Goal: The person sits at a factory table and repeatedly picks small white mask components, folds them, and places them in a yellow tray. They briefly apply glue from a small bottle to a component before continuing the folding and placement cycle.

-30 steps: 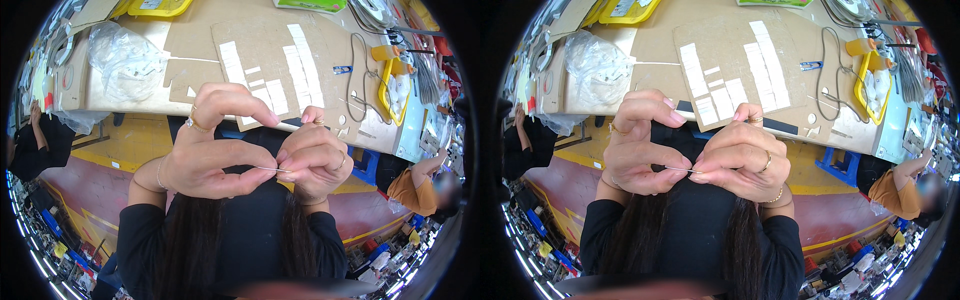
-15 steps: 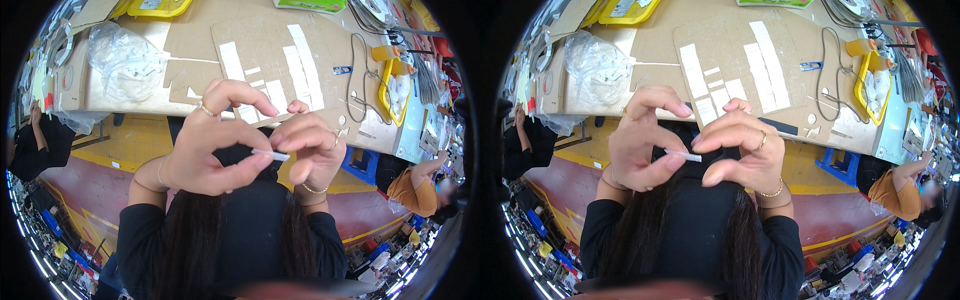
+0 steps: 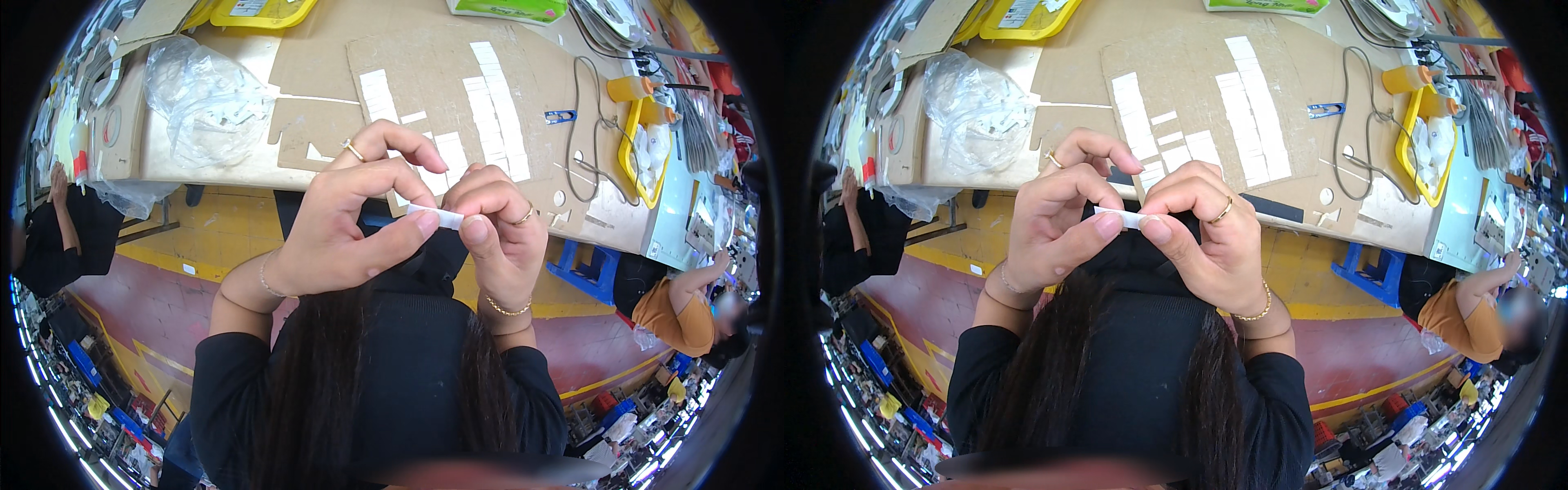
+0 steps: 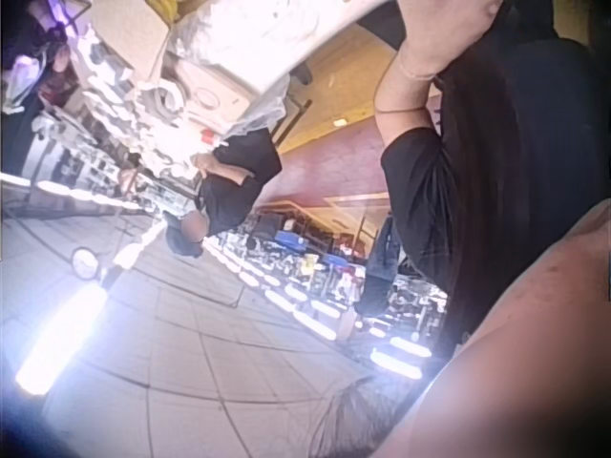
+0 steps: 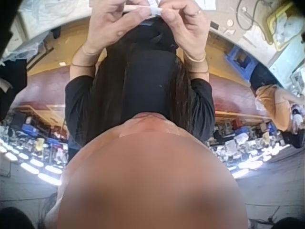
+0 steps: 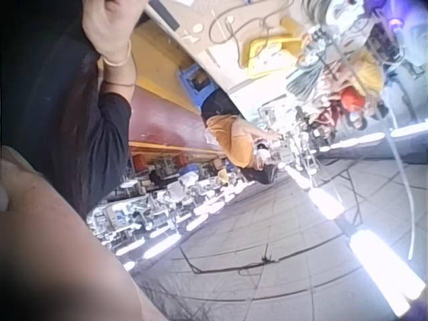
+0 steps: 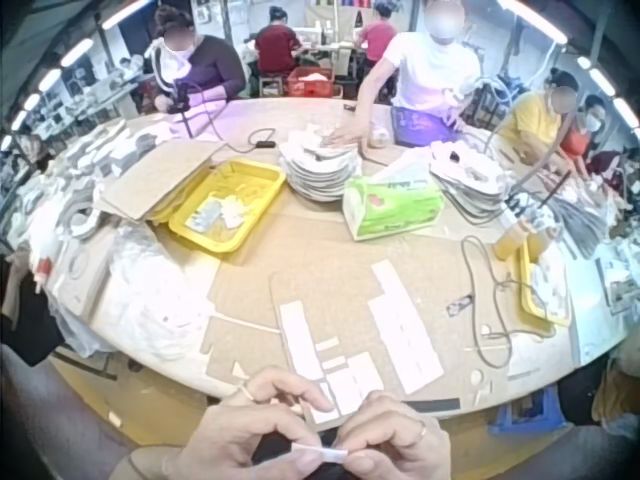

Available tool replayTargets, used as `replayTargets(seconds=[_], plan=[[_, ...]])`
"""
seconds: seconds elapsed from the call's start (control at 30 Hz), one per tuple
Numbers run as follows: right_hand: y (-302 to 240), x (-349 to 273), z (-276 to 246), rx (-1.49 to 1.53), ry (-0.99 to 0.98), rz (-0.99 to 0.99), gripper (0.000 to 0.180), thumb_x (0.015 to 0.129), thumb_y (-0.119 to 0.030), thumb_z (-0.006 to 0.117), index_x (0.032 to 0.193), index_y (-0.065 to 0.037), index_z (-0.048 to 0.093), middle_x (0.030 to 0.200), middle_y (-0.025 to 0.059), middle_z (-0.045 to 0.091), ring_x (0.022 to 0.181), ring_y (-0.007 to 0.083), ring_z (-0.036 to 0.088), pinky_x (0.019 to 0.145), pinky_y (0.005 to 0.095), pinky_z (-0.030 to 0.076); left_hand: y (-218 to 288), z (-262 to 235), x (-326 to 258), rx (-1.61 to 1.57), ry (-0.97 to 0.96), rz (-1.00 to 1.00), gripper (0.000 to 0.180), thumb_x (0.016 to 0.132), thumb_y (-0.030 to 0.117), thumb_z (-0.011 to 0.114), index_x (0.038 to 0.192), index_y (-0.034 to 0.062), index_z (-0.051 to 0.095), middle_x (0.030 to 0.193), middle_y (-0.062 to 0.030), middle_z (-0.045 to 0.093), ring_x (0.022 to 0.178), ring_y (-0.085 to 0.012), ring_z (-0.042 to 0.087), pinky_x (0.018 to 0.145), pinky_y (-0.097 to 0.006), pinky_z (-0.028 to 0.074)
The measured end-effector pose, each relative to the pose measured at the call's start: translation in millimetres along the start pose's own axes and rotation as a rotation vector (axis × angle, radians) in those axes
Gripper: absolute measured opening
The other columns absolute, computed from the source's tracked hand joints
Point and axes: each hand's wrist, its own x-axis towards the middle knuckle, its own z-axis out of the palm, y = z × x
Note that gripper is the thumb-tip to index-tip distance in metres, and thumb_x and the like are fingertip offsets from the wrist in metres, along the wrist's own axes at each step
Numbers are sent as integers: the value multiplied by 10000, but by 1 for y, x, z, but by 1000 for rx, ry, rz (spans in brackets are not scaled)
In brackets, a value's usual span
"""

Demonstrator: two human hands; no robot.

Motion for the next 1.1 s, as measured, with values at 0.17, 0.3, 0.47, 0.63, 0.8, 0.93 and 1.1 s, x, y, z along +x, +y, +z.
replayTargets(seconds=[0.17,0.3,0.47,0.63,0.8,0.93,1.1], plan=[[1,0,1,-89,-16,-2,121,916,-132,639,845,-57,574,797,49,577,761,178,521,804,299,391,1,1,-2,2,-20,-55,76,823,136,694,848,77,653,1164,-106,545,1055,-172,454,934,-323,302],[9,-2,6,-174,10,-94,119,951,-123,549,854,-65,513,792,47,530,741,178,479,826,319,364,1,2,1,78,-42,10,43,827,101,685,852,84,655,1168,-102,552,1091,-185,469,936,-330,309],[20,-3,10,-164,67,-72,154,975,-131,468,836,-67,484,792,53,507,736,176,457,819,335,357,-3,-1,5,191,-24,10,80,799,113,707,822,61,652,1092,-82,579,1036,-235,512,894,-340,405],[35,7,-1,-146,166,-33,279,1008,-262,485,923,-11,571,781,68,526,757,165,496,764,283,392,-54,-37,37,424,296,-18,134,827,152,706,866,24,693,1055,-91,622,977,-203,573,905,-324,430],[63,18,-23,-505,138,141,142,943,-160,606,930,-19,625,827,87,593,770,176,580,798,310,402,-138,-154,105,975,745,16,197,870,282,670,952,123,754,1107,-97,642,1006,-259,578,938,-392,401],[93,42,-40,-877,-138,174,110,862,-142,663,959,-93,681,874,60,593,848,211,600,948,393,311,-187,-211,142,1502,868,-71,226,899,344,620,997,188,751,1213,-66,616,1041,-320,557,979,-475,345],[120,76,-40,-1045,-364,82,158,802,-155,709,959,-149,710,1005,18,567,1029,192,536,928,458,302,-186,-184,134,1410,765,-13,258,908,313,614,1123,191,690,1233,-86,598,1040,-353,565,928,-459,404]])
